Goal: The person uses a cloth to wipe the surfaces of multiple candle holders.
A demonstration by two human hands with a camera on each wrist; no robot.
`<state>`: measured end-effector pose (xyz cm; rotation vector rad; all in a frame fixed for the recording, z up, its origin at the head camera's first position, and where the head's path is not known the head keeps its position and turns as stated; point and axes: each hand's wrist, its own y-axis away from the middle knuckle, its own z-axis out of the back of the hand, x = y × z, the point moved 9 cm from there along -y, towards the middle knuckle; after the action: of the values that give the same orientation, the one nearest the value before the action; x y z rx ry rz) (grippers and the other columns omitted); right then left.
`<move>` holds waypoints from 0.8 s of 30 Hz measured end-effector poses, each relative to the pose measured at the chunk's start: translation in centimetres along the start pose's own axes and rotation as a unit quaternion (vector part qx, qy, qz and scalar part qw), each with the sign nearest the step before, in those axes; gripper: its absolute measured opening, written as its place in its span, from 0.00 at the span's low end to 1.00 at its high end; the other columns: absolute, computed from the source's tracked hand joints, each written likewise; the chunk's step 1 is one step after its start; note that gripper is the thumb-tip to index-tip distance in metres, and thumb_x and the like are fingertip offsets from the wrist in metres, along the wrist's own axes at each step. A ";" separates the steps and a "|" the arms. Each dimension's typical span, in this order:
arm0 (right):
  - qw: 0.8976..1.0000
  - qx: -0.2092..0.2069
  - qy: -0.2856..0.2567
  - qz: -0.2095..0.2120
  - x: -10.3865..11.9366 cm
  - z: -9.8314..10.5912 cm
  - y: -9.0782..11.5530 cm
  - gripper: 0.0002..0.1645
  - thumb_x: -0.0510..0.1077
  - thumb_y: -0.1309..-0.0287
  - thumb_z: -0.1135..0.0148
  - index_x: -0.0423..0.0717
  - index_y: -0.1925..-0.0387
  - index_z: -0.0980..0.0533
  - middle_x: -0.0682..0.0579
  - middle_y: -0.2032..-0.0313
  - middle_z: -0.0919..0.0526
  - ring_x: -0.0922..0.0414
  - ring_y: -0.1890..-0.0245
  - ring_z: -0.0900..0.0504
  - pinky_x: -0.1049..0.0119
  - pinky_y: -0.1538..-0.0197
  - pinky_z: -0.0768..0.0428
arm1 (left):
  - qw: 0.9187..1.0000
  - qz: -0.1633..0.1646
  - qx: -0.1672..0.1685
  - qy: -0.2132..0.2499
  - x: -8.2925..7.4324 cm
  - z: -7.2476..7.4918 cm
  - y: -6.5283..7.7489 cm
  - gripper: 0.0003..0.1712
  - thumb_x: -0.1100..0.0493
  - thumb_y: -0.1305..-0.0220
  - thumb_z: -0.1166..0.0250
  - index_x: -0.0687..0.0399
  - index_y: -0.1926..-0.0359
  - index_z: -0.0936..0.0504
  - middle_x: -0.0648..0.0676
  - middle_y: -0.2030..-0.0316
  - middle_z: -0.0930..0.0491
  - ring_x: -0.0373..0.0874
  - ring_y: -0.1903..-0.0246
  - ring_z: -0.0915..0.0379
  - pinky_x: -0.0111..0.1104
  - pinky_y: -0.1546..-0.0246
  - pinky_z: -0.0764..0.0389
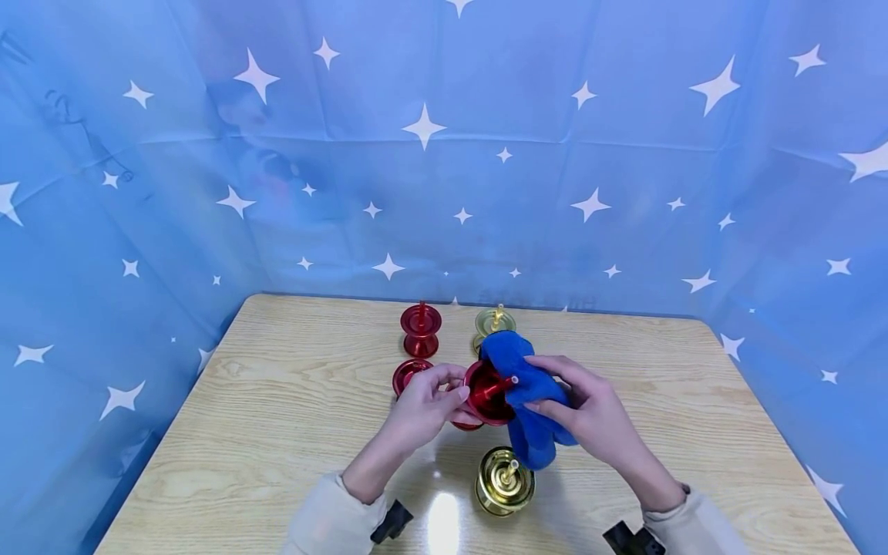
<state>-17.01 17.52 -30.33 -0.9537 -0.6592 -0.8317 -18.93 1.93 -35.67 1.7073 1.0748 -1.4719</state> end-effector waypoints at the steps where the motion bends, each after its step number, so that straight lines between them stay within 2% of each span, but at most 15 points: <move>1: 1.000 0.009 0.002 -0.006 -0.2 -0.3 0.0 0.30 0.26 0.55 0.35 0.38 0.47 0.28 0.44 0.52 0.24 0.60 0.52 0.24 0.68 0.54 0.23 | 1.000 -0.003 -0.002 -0.002 -0.1 0.0 0.0 0.14 0.74 0.35 0.52 0.80 0.51 0.34 0.66 0.60 0.30 0.62 0.68 0.22 0.40 0.64 0.20; 5: 0.999 0.034 0.020 -0.022 -0.9 -1.1 -0.1 0.31 0.29 0.55 0.34 0.42 0.45 0.28 0.47 0.49 0.26 0.54 0.49 0.26 0.60 0.55 0.22 | 1.000 -0.004 0.000 -0.019 -0.2 0.0 0.1 0.13 0.74 0.35 0.52 0.79 0.51 0.33 0.66 0.60 0.29 0.61 0.68 0.21 0.40 0.64 0.20; 9: 0.998 0.035 0.048 -0.025 -1.2 -1.5 -0.1 0.31 0.31 0.55 0.32 0.45 0.46 0.27 0.49 0.49 0.26 0.49 0.49 0.27 0.56 0.56 0.22 | 0.999 -0.003 0.011 -0.049 -0.4 -0.3 -0.1 0.13 0.73 0.35 0.52 0.78 0.51 0.32 0.66 0.62 0.27 0.61 0.68 0.21 0.41 0.65 0.20; 13: 0.995 0.030 0.089 -0.015 -1.2 -1.9 -0.1 0.29 0.31 0.57 0.31 0.46 0.49 0.25 0.51 0.52 0.26 0.48 0.50 0.27 0.57 0.55 0.22 | 0.996 -0.010 0.021 -0.086 -0.5 -0.7 -0.2 0.12 0.72 0.35 0.52 0.77 0.52 0.31 0.64 0.64 0.27 0.62 0.69 0.22 0.40 0.68 0.19; 16: 0.993 0.025 0.113 -0.007 -1.3 -2.3 -0.1 0.28 0.30 0.60 0.30 0.47 0.52 0.23 0.53 0.54 0.26 0.49 0.50 0.28 0.59 0.54 0.23 | 0.993 -0.009 0.021 -0.115 -0.4 -0.7 -0.2 0.11 0.72 0.35 0.51 0.76 0.53 0.30 0.61 0.66 0.28 0.60 0.71 0.21 0.34 0.71 0.19; 21: 0.992 0.015 0.124 -0.002 -1.3 -2.8 0.0 0.27 0.27 0.63 0.30 0.47 0.56 0.21 0.54 0.56 0.25 0.50 0.52 0.27 0.59 0.55 0.23 | 0.990 -0.001 0.014 -0.144 -0.1 -0.6 -0.5 0.10 0.72 0.35 0.50 0.74 0.54 0.29 0.58 0.68 0.28 0.53 0.74 0.21 0.31 0.73 0.19; 24: 0.993 0.004 0.119 0.002 -1.2 -2.7 0.1 0.27 0.26 0.64 0.30 0.47 0.58 0.21 0.55 0.57 0.24 0.52 0.53 0.27 0.61 0.55 0.23 | 0.989 -0.001 0.015 -0.147 -0.1 -0.6 -0.6 0.11 0.71 0.35 0.49 0.72 0.54 0.28 0.57 0.69 0.27 0.53 0.74 0.20 0.32 0.73 0.19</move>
<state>-17.23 15.47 -32.50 -0.8325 -0.4540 -0.9231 -19.18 2.69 -35.47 1.4499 0.8993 -1.6850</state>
